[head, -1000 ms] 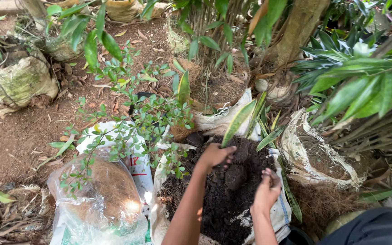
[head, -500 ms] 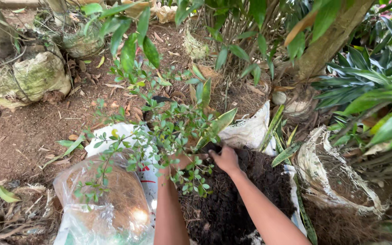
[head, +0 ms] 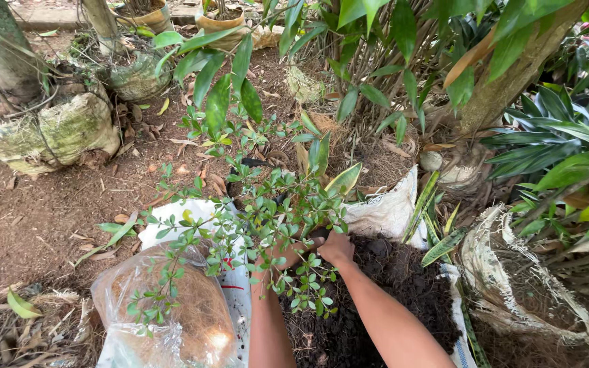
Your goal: The person adds soil to a plant in a white sack, pressing and smoothing the soil around the base of the plant with both hands. The person repeatedly scoops and packs soil to secure the plant.
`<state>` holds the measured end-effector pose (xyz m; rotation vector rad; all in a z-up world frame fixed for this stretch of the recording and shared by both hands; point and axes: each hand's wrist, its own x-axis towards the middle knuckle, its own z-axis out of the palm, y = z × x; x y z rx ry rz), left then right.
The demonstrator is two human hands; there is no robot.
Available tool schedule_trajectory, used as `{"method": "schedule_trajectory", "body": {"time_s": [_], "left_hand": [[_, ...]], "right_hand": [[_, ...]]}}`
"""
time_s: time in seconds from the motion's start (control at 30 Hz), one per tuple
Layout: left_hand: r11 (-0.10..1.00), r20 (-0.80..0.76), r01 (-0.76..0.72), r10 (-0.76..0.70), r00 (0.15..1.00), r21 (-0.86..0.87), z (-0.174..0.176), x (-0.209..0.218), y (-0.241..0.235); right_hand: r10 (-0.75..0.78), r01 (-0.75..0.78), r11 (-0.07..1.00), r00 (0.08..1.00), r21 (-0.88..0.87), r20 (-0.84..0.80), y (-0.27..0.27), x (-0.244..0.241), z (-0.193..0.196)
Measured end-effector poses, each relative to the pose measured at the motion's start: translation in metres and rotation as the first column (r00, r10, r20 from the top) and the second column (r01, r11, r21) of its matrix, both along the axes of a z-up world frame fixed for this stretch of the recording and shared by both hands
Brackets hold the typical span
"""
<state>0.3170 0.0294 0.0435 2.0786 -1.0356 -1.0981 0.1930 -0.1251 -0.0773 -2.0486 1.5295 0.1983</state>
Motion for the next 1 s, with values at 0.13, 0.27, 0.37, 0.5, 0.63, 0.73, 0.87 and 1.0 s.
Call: {"method": "schedule_trajectory", "body": {"time_s": [0.13, 0.27, 0.37, 0.5, 0.63, 0.73, 0.87, 1.0], "left_hand": [[0.999, 0.033, -0.026, 0.025, 0.999, 0.033, -0.024, 0.007, -0.004], [0.988, 0.076, 0.042, -0.031, 0.997, -0.148, -0.042, 0.013, -0.007], [0.967, -0.031, 0.013, -0.022, 0.999, -0.254, -0.038, 0.005, -0.01], [0.907, -0.25, -0.098, -0.008, 0.968, -0.41, -0.016, -0.004, -0.012], [0.95, -0.392, -0.029, -0.1, 0.914, -0.312, -0.004, -0.016, -0.027], [0.953, -0.458, -0.086, -0.06, 0.887, -0.291, -0.001, -0.027, -0.038], [0.987, -0.457, -0.068, -0.006, 0.89, -0.144, 0.011, -0.035, -0.049], [0.99, -0.454, -0.04, -0.025, 0.891, -0.133, 0.015, -0.043, -0.047]], "right_hand": [[0.019, -0.012, 0.999, 0.989, -0.045, 0.149, 0.004, -0.012, 0.004], [0.043, 0.023, 0.991, 0.876, -0.131, 0.48, 0.001, -0.034, 0.029], [-0.171, 0.17, 0.984, 0.85, 0.049, 0.498, -0.003, -0.056, 0.065], [-0.222, 0.144, 0.974, 0.782, 0.178, 0.582, 0.012, -0.101, 0.113], [-0.429, 0.202, 0.894, 0.647, 0.401, 0.631, 0.049, -0.152, 0.136], [-0.481, 0.354, 0.877, 0.663, 0.325, 0.574, 0.084, -0.184, 0.13], [-0.569, 0.606, 0.768, 0.499, 0.207, 0.653, 0.128, -0.223, 0.098], [-0.63, 0.851, 0.491, 0.201, 0.184, 0.75, 0.152, -0.254, 0.048]]}}
